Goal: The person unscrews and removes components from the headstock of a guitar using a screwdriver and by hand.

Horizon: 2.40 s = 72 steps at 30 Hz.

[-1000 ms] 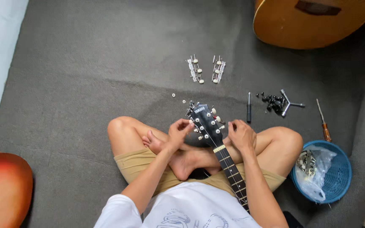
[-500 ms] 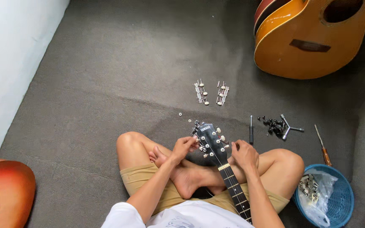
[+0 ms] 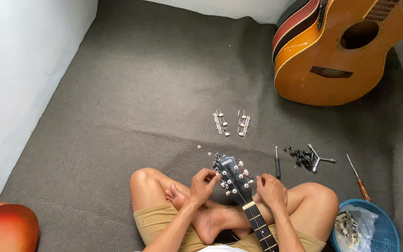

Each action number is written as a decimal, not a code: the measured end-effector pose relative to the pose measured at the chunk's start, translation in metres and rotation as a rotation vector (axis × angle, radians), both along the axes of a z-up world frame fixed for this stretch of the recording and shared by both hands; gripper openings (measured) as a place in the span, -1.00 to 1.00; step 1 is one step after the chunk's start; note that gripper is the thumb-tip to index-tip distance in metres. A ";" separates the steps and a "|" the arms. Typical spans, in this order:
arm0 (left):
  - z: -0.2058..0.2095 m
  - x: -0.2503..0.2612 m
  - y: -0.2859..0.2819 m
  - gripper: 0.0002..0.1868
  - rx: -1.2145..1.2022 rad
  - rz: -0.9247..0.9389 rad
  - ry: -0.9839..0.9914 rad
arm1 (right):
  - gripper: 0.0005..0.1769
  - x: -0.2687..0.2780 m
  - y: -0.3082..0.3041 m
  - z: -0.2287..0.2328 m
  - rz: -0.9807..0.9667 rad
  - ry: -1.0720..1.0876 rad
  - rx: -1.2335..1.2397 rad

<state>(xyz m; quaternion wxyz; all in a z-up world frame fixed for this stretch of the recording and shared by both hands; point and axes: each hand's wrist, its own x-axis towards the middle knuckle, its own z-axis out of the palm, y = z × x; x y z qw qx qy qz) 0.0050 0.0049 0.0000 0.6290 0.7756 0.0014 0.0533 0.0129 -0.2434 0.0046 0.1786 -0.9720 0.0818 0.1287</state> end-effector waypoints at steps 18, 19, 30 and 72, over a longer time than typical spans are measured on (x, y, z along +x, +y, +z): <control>-0.011 0.002 -0.001 -0.76 -0.142 -0.100 0.523 | -0.64 -0.003 0.015 0.008 -0.033 0.014 -0.096; -0.014 0.002 0.000 -0.76 -0.140 -0.101 0.520 | -0.64 -0.005 0.015 0.014 -0.034 0.012 -0.095; -0.037 -0.011 0.000 -0.67 -0.105 -0.017 0.288 | -0.57 -0.020 0.016 0.029 0.107 -0.028 0.028; -0.018 -0.005 0.000 -0.77 -0.377 0.002 0.602 | -0.63 -0.015 0.018 0.015 0.036 0.069 -0.100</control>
